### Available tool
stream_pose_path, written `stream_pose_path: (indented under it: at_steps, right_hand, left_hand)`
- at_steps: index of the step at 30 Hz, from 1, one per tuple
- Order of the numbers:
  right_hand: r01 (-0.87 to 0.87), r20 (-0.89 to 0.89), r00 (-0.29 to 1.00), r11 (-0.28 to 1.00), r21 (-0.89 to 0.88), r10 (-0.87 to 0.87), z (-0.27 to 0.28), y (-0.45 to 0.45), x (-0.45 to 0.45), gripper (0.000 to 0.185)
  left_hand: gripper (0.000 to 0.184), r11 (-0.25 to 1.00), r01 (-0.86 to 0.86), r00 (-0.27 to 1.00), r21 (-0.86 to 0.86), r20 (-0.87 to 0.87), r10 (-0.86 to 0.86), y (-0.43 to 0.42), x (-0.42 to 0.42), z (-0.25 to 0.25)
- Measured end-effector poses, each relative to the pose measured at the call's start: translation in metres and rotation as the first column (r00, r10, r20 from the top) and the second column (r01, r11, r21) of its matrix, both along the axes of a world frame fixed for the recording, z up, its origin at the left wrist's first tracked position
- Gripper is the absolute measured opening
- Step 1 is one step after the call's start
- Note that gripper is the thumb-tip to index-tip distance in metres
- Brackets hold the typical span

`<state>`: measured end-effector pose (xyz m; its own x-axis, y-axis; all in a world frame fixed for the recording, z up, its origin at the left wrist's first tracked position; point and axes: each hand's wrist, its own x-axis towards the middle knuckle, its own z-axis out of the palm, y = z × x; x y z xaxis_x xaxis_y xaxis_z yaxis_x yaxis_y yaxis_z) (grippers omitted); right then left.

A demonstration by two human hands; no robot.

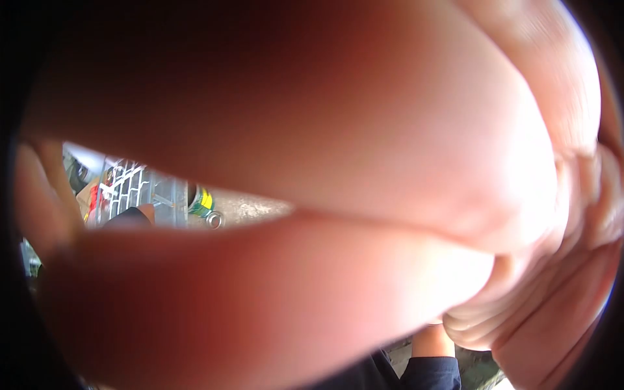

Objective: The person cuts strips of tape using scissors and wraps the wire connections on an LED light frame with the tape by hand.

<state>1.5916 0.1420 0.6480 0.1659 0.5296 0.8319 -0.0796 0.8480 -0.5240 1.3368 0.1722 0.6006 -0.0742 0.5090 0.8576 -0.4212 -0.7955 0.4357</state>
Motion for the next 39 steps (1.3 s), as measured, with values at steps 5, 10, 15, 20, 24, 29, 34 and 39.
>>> stream_pose_path:
  at_steps: [5, 10, 15, 20, 24, 29, 34, 39]
  right_hand:
    - [-0.162, 0.018, 0.987, 0.987, 0.009, 0.162, -0.01, 0.116, 0.01, 0.079]
    - [-0.383, 0.13, 0.916, 0.924, 0.006, 0.379, -0.007, 0.234, 0.004, 0.08]
    - [-0.598, 0.217, 0.777, 0.8, -0.04, 0.592, 0.01, 0.313, -0.019, 0.081]
    - [-0.695, 0.263, 0.674, 0.713, -0.093, 0.691, 0.003, 0.313, -0.045, 0.083]
    - [-0.7, 0.317, 0.651, 0.707, -0.102, 0.69, -0.005, 0.411, -0.028, 0.083]
    - [-0.668, 0.395, 0.663, 0.74, -0.072, 0.636, 0.003, 0.446, -0.04, 0.084]
    - [-0.609, 0.47, 0.697, 0.793, -0.01, 0.541, 0.007, 0.491, -0.055, 0.085]
    - [-0.521, 0.554, 0.729, 0.851, 0.071, 0.401, 0.016, 0.545, -0.079, 0.086]
  left_hand:
    - [0.049, 0.986, -0.164, 0.985, 0.032, -0.051, 0.165, 0.064, 0.009, 0.009]
    - [0.05, 0.92, -0.388, 0.921, 0.048, -0.007, 0.389, 0.113, 0.017, 0.005]
    - [0.052, 0.795, -0.607, 0.795, 0.018, 0.011, 0.607, 0.125, 0.03, 0.021]
    - [0.054, 0.708, -0.706, 0.709, -0.021, -0.012, 0.706, 0.092, 0.033, 0.024]
    - [0.055, 0.702, -0.712, 0.702, -0.021, -0.012, 0.712, 0.181, 0.057, 0.021]
    - [0.057, 0.732, -0.681, 0.732, 0.016, 0.0, 0.681, 0.216, 0.041, 0.029]
    - [0.058, 0.78, -0.62, 0.783, 0.083, 0.011, 0.621, 0.27, 0.016, 0.032]
    - [0.06, 0.831, -0.531, 0.846, 0.164, 0.041, 0.532, 0.338, -0.023, 0.033]
